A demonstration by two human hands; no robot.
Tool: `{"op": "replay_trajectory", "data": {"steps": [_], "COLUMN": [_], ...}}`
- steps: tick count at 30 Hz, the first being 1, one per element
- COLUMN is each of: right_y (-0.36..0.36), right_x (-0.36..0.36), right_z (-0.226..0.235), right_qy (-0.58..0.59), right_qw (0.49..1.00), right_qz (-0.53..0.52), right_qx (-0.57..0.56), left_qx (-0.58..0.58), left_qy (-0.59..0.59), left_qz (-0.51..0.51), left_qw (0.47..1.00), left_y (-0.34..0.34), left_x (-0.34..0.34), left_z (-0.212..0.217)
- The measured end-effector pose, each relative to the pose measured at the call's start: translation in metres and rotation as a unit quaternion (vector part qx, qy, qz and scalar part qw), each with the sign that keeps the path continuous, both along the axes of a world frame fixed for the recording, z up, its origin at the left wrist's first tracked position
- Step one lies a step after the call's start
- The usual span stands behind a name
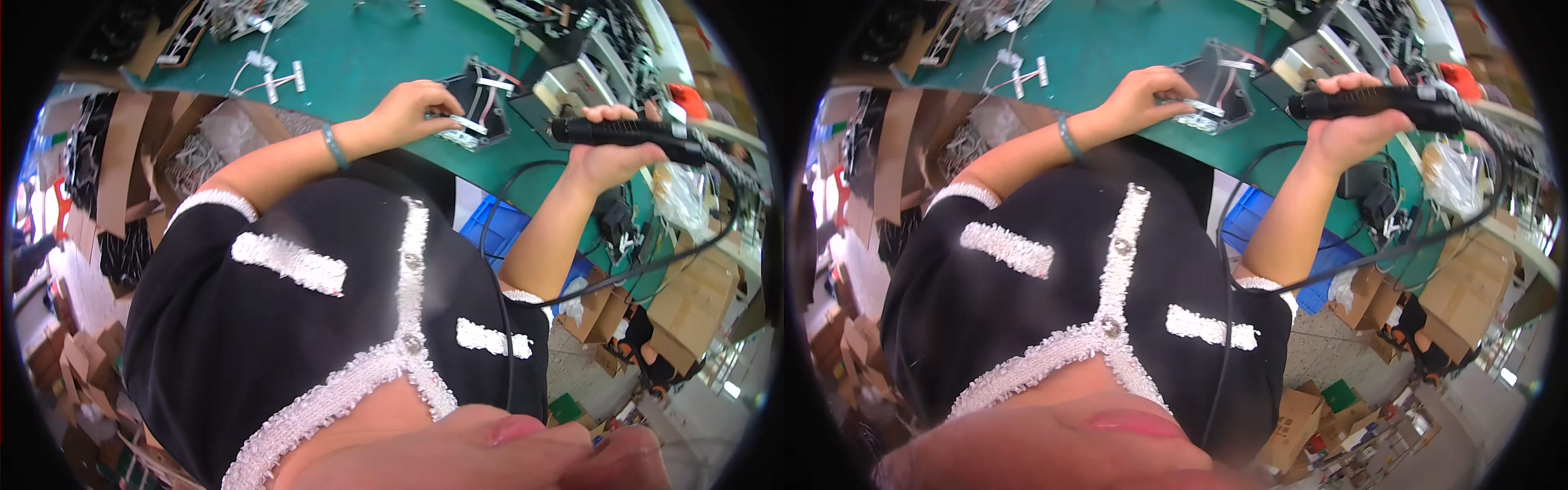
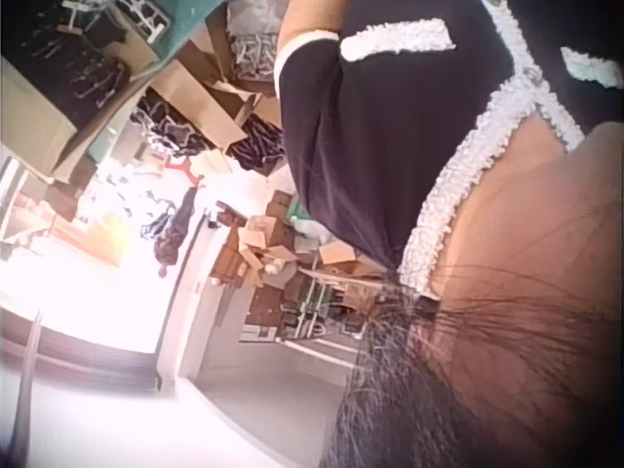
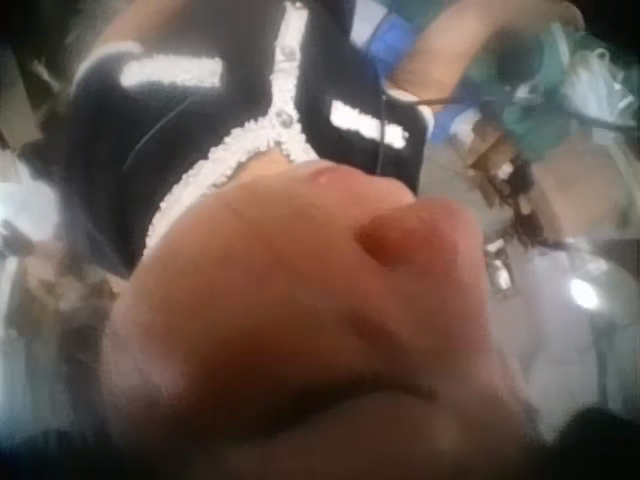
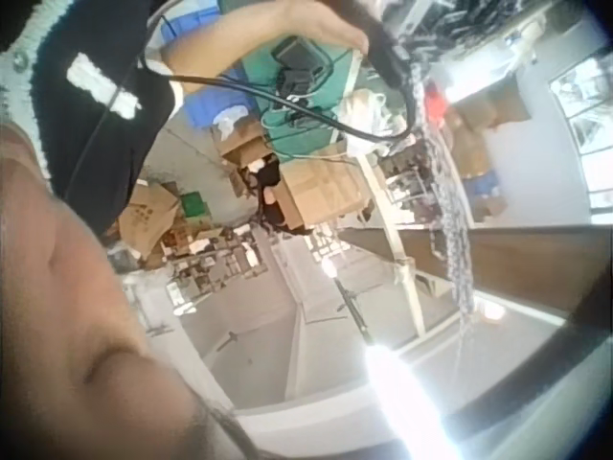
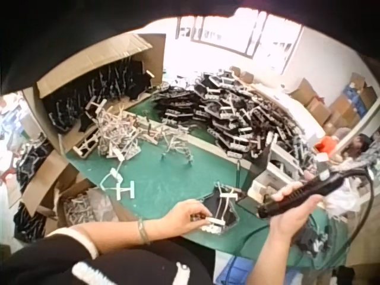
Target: Assembling small clear plastic components onto a base using a hot air tool at a workstation.
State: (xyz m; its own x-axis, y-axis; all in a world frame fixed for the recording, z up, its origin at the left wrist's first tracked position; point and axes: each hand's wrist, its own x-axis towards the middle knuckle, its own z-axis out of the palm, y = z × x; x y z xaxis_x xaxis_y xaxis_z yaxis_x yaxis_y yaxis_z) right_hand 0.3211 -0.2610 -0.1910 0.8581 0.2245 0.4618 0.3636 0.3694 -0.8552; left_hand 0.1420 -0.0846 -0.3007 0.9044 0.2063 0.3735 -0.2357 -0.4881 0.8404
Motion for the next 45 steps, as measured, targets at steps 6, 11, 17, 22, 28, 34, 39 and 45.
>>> {"op": "replay_trajectory", "data": {"steps": [6,11,17,22,28,34,39,45], "right_y": [0.045,0.062,0.062,0.063,0.066,0.067,0.061,0.058], "right_x": [-0.068,-0.078,-0.078,-0.081,-0.079,-0.091,-0.098,-0.109], "right_z": [-0.015,-0.018,-0.023,-0.022,-0.021,-0.014,-0.015,-0.014], "right_qy": [-0.021,-0.038,-0.021,-0.024,-0.035,-0.069,-0.064,-0.064], "right_qw": [0.989,0.986,0.989,0.988,0.986,0.978,0.972,0.970], "right_qz": [0.143,0.162,0.148,0.155,0.164,0.190,0.223,0.234], "right_qx": [0.040,-0.010,-0.003,-0.010,-0.023,-0.049,-0.029,0.000], "left_qx": [0.012,-0.001,-0.003,0.009,-0.003,0.006,0.008,-0.009], "left_qy": [0.004,0.002,0.004,-0.004,-0.012,-0.035,-0.024,-0.078], "left_qz": [0.003,0.007,0.004,0.006,0.007,0.018,0.002,0.008], "left_qw": [1.000,1.000,1.000,1.000,1.000,0.999,1.000,0.997], "left_y": [0.000,-0.002,-0.001,-0.002,-0.002,-0.005,-0.010,-0.014], "left_x": [0.002,0.002,-0.001,-0.002,0.000,-0.003,-0.012,-0.018], "left_z": [-0.004,-0.003,-0.004,-0.005,-0.006,-0.005,0.007,0.010]}}
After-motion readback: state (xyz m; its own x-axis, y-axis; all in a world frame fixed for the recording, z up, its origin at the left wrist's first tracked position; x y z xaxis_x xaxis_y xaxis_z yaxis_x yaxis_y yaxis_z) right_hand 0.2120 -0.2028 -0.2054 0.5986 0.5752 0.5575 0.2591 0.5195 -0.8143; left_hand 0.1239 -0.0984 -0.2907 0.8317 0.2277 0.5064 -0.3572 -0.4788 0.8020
